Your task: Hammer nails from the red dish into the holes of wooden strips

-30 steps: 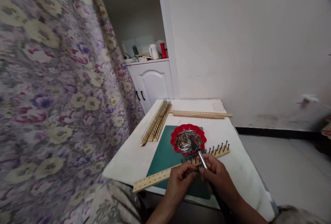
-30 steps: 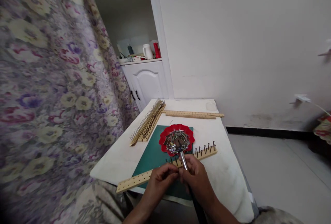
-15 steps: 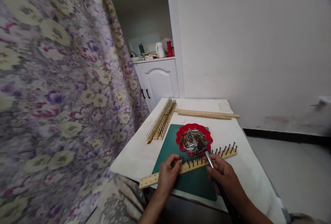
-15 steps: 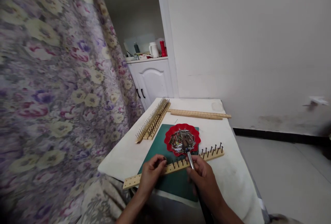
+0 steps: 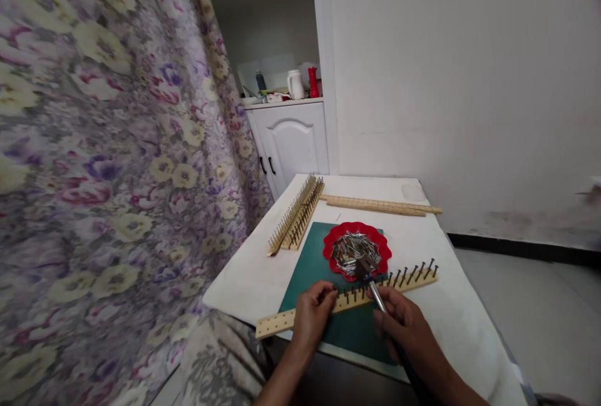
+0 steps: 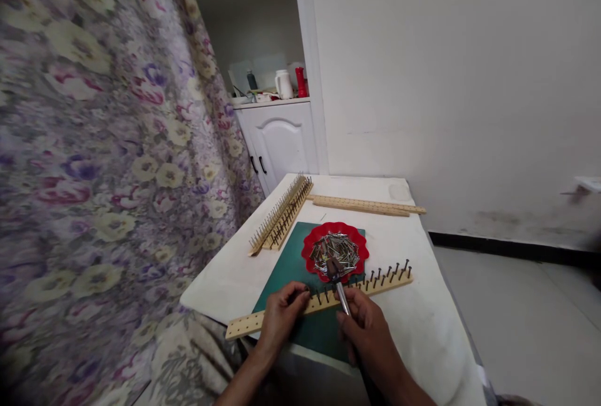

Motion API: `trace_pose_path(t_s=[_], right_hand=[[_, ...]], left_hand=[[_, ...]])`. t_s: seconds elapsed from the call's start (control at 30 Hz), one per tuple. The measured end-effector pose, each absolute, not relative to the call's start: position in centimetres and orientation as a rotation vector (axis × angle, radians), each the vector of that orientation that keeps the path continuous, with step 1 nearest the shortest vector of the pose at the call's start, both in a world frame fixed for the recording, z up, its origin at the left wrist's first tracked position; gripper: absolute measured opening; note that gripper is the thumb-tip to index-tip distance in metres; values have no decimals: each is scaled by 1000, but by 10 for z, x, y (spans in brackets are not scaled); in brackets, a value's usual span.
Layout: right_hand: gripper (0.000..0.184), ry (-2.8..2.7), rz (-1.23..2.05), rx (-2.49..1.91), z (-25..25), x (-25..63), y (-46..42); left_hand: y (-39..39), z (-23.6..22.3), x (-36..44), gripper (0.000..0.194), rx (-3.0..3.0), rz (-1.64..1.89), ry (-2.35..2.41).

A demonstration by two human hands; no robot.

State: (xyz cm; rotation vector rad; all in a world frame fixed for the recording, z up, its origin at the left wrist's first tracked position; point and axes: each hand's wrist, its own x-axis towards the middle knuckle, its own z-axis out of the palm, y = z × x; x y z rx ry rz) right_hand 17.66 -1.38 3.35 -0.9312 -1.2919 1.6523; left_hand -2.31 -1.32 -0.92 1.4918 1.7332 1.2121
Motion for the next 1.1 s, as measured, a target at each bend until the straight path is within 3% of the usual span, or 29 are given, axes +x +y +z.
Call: trace_pose_path(t_s=[0.53,1.1], right_hand=[[38,-1368,1825,-818,38,158,-25],[27,-1414,1866,-840,32,149,-29]], left_hand=[[-14,-2,-22,13,1649,1214,1735],[-15,-5,-23,18,1670,1207,1718]])
